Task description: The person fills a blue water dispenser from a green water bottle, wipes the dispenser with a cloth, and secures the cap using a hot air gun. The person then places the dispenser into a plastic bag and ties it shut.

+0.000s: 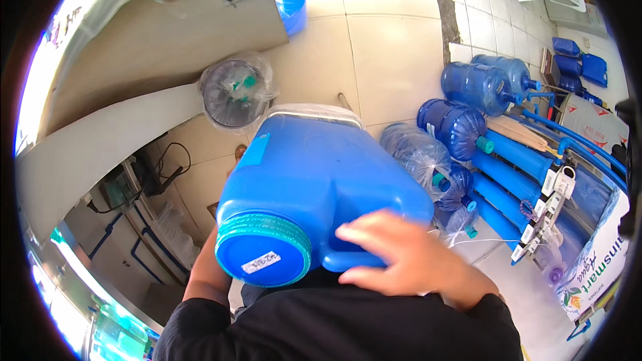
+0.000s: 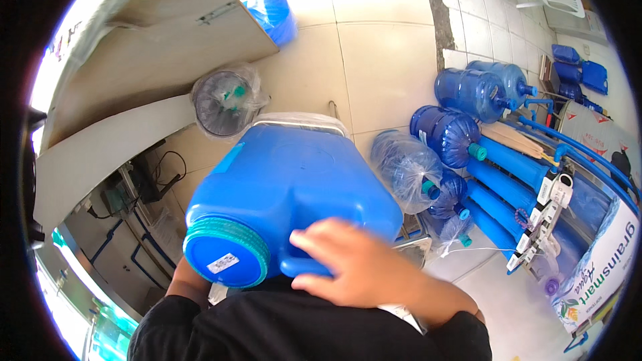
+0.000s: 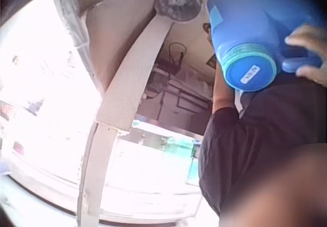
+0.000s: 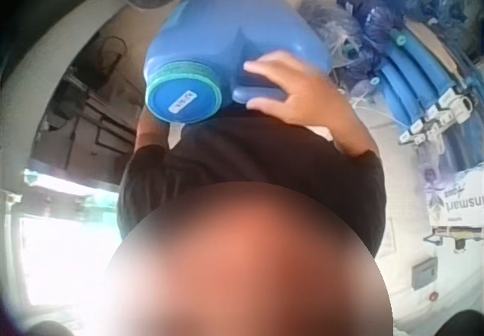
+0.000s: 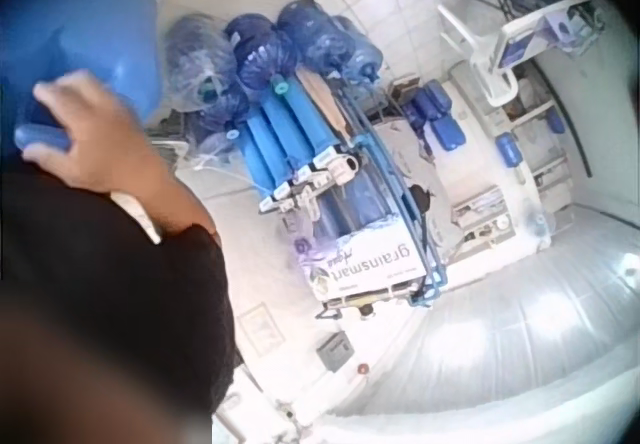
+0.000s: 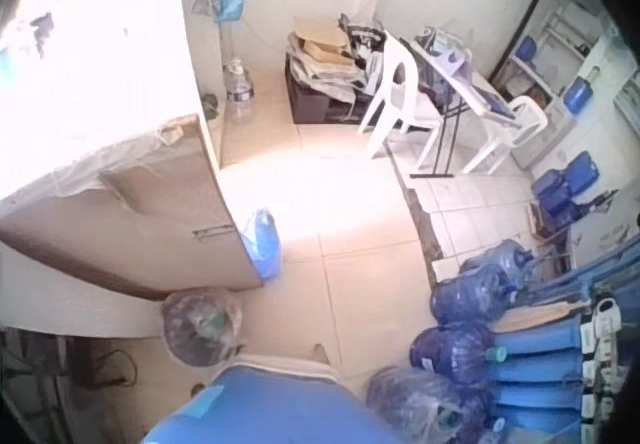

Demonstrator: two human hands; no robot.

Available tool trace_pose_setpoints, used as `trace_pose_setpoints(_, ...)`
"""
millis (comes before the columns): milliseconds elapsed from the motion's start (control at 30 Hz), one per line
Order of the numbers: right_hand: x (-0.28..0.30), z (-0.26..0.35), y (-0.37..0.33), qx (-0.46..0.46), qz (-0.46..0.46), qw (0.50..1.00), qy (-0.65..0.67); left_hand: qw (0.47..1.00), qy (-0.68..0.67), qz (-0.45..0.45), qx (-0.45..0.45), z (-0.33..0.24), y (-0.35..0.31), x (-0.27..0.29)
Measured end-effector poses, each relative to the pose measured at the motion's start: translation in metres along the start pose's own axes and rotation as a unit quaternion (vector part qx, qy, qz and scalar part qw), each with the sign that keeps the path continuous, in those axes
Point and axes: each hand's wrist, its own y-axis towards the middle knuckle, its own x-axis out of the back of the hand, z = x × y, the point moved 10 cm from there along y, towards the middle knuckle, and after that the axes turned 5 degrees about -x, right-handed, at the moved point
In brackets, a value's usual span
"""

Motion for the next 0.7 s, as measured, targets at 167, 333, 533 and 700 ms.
trace_pose_setpoints(167, -0.016, -0.346, -0.046, -0.356, -0.37, 0.834, 0.202, 0.987, 0.152, -0.028, -0.036, -0.028, 0.062, 0.0)
trace_pose_setpoints(333, -0.222, -0.561, -0.066, -0.509, -0.367, 0.559, 0.541, 0.966, 0.25, -0.035, -0.058, -0.05, 0.096, -0.006)
trace_pose_setpoints(533, -0.126, -0.47, -0.071, -0.449, -0.521, 0.705, 0.17, 0.943, 0.311, -0.082, -0.087, -0.066, 0.076, 0.006)
trace_pose_setpoints(700, -0.124, -0.415, -0.103, -0.43, -0.386, 0.805, 0.131, 0.927, 0.326, -0.136, -0.125, -0.078, 0.035, 0.016)
